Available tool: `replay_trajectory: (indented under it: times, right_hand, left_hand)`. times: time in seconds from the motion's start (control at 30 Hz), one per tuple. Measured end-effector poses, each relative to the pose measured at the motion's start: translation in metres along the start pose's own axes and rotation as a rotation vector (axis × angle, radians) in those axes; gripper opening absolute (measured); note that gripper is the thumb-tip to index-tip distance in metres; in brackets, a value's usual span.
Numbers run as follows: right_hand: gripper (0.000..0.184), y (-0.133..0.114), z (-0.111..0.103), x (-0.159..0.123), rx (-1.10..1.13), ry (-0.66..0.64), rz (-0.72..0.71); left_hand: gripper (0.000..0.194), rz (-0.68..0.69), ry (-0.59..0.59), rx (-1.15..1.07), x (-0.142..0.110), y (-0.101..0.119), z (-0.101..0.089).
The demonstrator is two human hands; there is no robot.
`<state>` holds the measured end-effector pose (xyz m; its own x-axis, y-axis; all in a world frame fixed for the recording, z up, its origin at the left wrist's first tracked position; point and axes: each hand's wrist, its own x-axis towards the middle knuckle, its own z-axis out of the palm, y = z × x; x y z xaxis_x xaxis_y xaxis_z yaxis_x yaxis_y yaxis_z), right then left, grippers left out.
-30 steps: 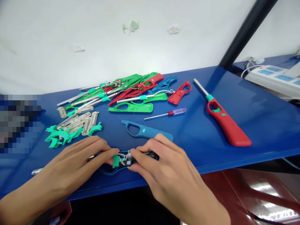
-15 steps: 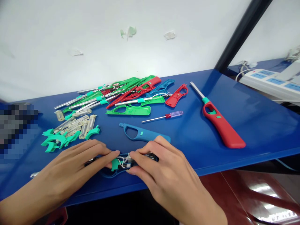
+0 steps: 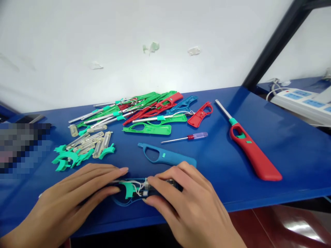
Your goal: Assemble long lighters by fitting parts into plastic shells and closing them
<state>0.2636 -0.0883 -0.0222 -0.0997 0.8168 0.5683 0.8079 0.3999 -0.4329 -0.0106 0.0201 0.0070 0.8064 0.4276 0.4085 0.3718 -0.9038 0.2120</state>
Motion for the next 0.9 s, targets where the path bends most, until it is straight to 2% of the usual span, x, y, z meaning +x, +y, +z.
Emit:
replay_trajectory:
  times: [0.1,0.23,0.33,0.43,0.63,0.9]
  right_hand:
    - [0.021,0.000,-0.004,0.005,-0.044,0.011,-0.041]
    - [0.024,0.000,-0.008,0.006,-0.138,0.018,-0.050]
    - [0.028,-0.001,-0.010,0.005,-0.176,0.029,-0.070]
    - [0.024,-0.005,-0.009,0.006,-0.172,0.055,-0.093]
    - [0.023,-0.015,0.000,0.019,-0.204,-0.009,-0.212]
    - [0.023,-0.014,0.007,0.016,-0.176,-0.032,-0.174]
  left_hand:
    - [0.028,-0.086,0.065,0.019,-0.006,0.002,-0.003]
    - [0.021,-0.122,0.063,-0.035,-0.014,-0.001,-0.003]
    - [0.023,-0.134,0.077,-0.052,-0.014,0.000,-0.001]
    - [0.024,-0.158,0.082,-0.033,-0.010,0.001,0.002]
    - [0.032,-0.180,0.076,-0.027,-0.012,0.001,0.005]
    - [0.032,-0.157,0.060,-0.025,-0.029,-0.001,-0.003]
